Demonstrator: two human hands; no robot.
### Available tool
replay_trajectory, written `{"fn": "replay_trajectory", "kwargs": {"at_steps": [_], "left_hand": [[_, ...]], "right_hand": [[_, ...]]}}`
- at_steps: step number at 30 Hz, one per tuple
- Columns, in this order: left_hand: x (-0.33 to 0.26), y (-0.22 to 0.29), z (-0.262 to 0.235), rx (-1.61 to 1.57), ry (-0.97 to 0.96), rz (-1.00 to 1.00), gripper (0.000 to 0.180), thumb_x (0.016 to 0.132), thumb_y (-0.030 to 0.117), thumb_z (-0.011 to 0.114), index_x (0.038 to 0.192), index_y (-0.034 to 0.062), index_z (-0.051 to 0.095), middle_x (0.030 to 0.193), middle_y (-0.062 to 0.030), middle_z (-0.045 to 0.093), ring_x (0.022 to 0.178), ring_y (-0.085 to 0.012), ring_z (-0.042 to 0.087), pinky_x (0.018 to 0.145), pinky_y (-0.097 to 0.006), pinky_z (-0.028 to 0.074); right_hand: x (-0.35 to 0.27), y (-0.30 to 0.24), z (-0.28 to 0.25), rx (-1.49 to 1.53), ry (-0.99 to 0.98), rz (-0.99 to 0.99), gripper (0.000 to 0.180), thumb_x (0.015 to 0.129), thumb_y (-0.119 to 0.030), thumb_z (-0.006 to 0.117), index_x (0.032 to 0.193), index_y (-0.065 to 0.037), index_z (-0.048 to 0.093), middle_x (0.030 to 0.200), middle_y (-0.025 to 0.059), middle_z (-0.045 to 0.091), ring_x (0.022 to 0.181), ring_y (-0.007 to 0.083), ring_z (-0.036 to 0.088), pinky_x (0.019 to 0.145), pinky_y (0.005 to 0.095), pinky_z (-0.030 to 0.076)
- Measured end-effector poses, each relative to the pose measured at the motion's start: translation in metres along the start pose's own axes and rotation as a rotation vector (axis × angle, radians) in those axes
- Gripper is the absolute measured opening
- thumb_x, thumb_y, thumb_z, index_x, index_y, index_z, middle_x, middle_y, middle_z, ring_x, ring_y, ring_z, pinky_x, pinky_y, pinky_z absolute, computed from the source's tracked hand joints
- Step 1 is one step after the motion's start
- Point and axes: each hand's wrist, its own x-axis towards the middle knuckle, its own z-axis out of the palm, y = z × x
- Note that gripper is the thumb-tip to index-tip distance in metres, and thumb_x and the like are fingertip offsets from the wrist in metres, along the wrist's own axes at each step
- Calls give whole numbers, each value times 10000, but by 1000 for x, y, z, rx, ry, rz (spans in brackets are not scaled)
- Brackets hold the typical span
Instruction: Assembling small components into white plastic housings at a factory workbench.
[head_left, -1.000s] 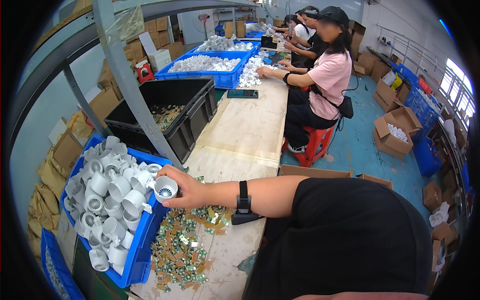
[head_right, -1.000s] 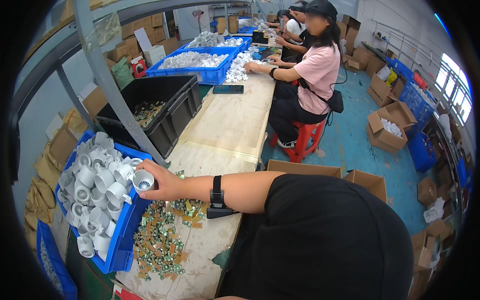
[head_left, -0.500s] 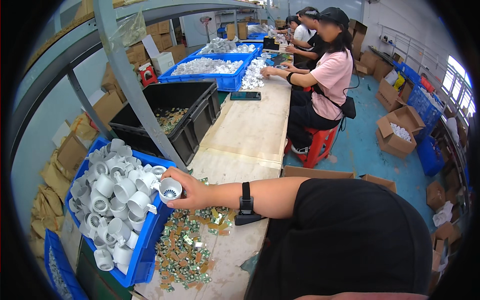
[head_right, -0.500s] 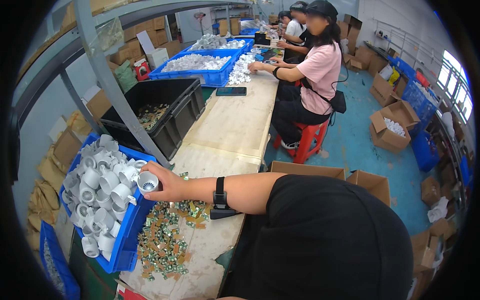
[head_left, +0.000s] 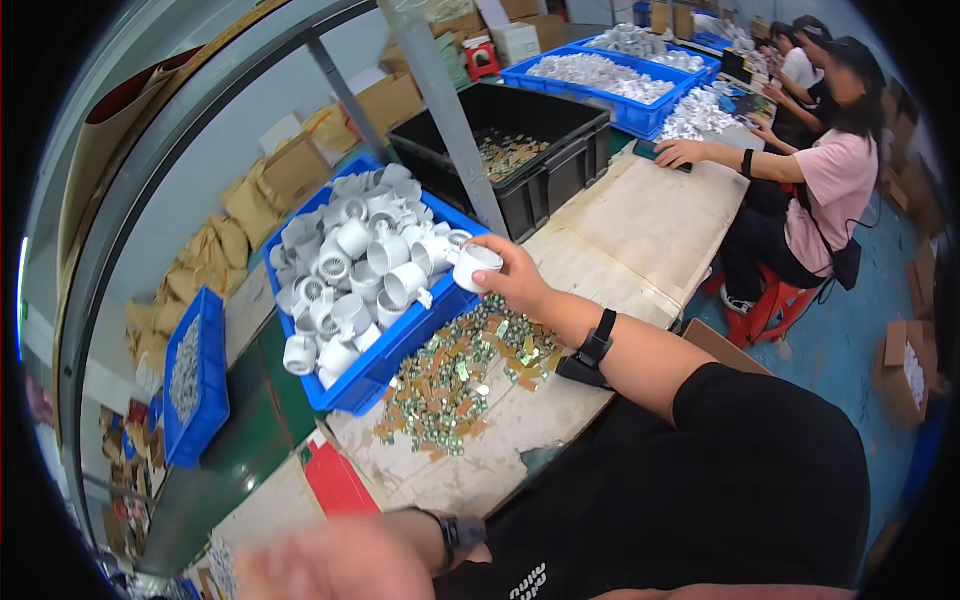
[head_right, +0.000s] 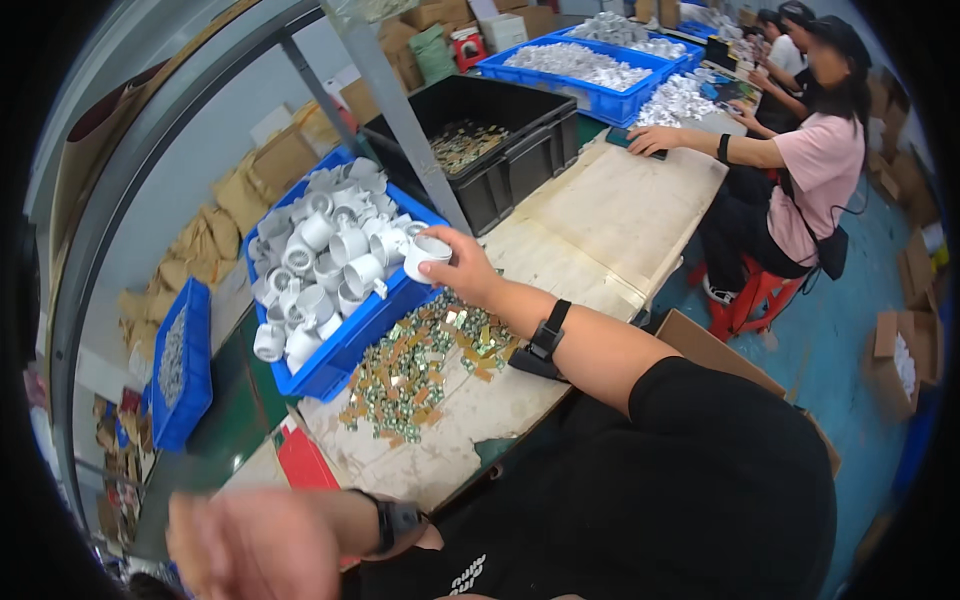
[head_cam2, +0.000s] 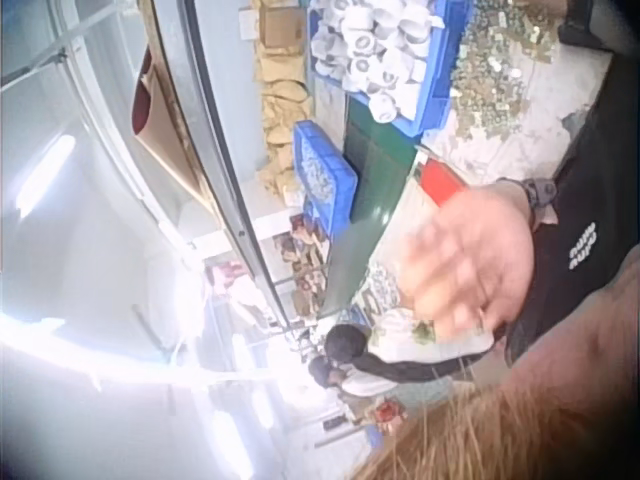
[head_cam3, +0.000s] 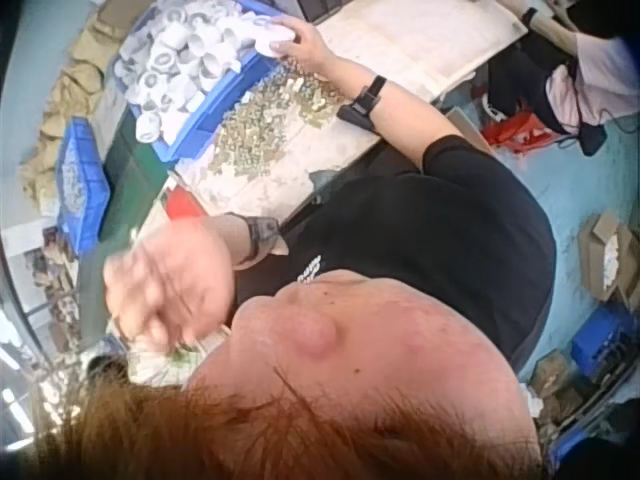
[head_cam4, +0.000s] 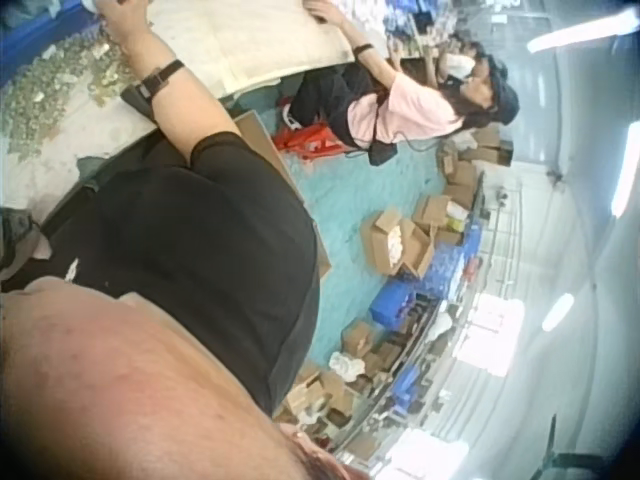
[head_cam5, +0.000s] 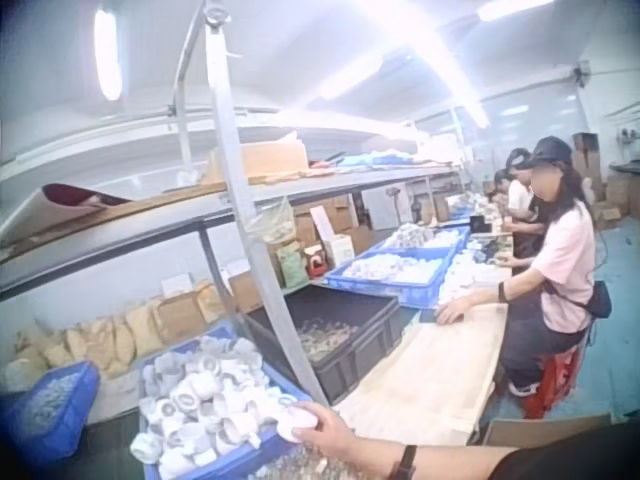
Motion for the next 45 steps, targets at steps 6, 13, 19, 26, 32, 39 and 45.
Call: {"fn": "replay_trajectory", "kwargs": {"at_steps": [6,13,19,26,32,39,45], "left_hand": [[-156,-35,52,32,-695,-927,331,922,30,674,1240,-25,601,1029,-107,671,888,-178,639,768,-325,524],[-248,-16,34,-113,-825,-1347,729,948,104,749,1552,12,351,1439,-172,487,1186,-252,624,892,-330,572],[-250,-14,27,-50,-818,-1232,683,874,90,798,1461,-11,465,1361,-173,548,1194,-259,620,936,-369,561],[-244,-22,18,132,-787,-855,640,779,82,797,1347,-9,514,1283,-213,557,1181,-386,552,1056,-483,438],[-247,-30,23,199,-713,-837,624,771,94,769,1354,-1,566,1259,-218,517,1198,-376,528,999,-436,485],[-243,-32,17,178,-660,-852,624,811,130,733,1386,-16,537,1318,-247,521,1146,-347,585,832,-384,548],[-237,-27,20,182,-725,-845,612,794,101,743,1363,-16,551,1293,-238,539,1102,-323,601,740,-356,559]], "right_hand": [[-11,-4,-8,199,-142,-2,678,666,-117,668,1333,-16,608,1249,83,674,1179,191,642,1045,339,503],[-21,9,19,37,-363,-180,553,615,-125,661,1154,-15,724,1213,129,636,1211,256,592,1109,380,430],[-28,0,19,1,-391,-137,461,725,-109,706,1179,-27,703,1199,103,585,1181,245,563,1068,361,433],[-22,-5,25,-409,2,-137,135,861,-134,745,896,-10,708,759,51,671,653,183,619,641,322,514],[-4,-11,-11,-1047,-131,-142,188,830,-254,722,840,-72,768,711,151,703,652,330,704,607,426,547],[-9,-16,-6,-1235,-443,74,183,826,-241,722,909,-97,799,794,124,752,762,333,734,707,446,583],[-19,-4,4,-1339,-448,128,302,840,-344,802,1045,-122,809,930,122,777,906,331,744,793,450,591]]}}
